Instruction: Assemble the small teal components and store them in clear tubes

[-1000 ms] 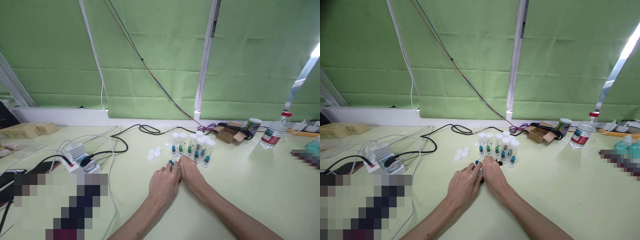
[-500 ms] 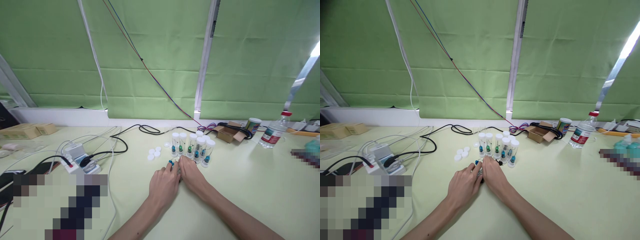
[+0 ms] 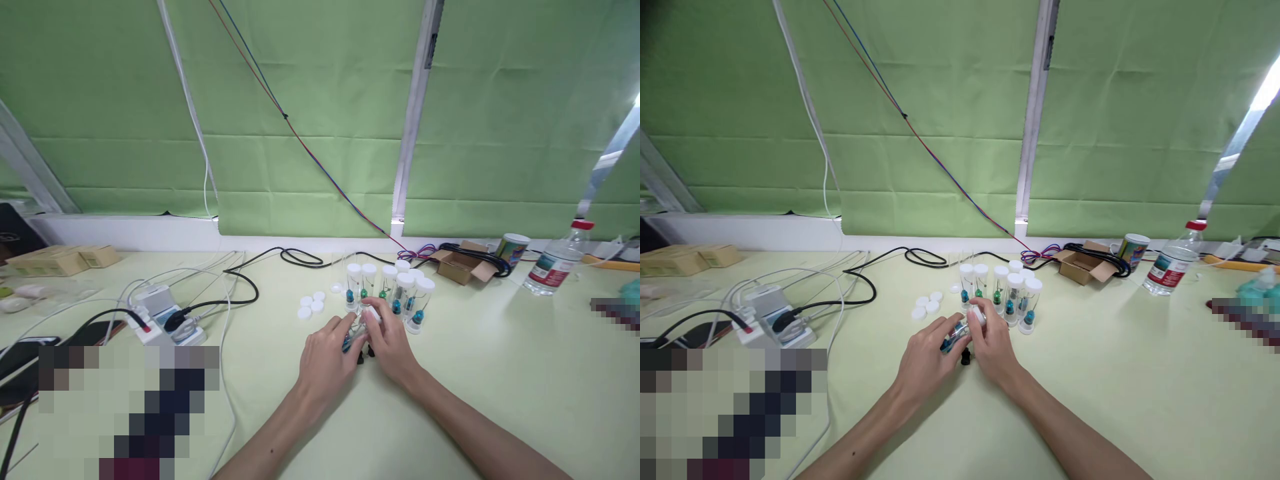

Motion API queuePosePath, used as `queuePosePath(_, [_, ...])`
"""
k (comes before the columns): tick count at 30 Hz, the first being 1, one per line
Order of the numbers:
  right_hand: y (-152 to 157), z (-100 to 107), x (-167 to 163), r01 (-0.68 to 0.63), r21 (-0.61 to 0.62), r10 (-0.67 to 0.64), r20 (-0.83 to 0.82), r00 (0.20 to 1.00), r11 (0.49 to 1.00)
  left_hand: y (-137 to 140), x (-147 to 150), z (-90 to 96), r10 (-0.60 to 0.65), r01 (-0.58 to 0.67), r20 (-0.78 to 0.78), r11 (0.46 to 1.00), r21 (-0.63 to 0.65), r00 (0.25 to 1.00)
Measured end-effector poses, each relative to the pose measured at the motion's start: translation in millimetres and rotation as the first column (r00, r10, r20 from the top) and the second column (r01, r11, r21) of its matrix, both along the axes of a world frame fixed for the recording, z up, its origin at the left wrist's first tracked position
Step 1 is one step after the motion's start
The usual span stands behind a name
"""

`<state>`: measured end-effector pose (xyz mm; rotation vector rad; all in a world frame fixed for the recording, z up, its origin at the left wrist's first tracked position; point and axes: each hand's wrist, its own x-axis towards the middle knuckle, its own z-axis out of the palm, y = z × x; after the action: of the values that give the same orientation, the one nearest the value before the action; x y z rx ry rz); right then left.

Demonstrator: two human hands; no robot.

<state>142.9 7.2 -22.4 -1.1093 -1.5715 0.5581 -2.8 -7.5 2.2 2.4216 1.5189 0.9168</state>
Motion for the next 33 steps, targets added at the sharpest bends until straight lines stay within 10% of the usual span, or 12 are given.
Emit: queuePosePath(33, [-0.6,5.1,0.5,-0.1,0.056,0.098,0.042,0.994,0.993,2.5,1.1,-7.0,-0.019,0.015,0.141,0.999,0.032,0.99])
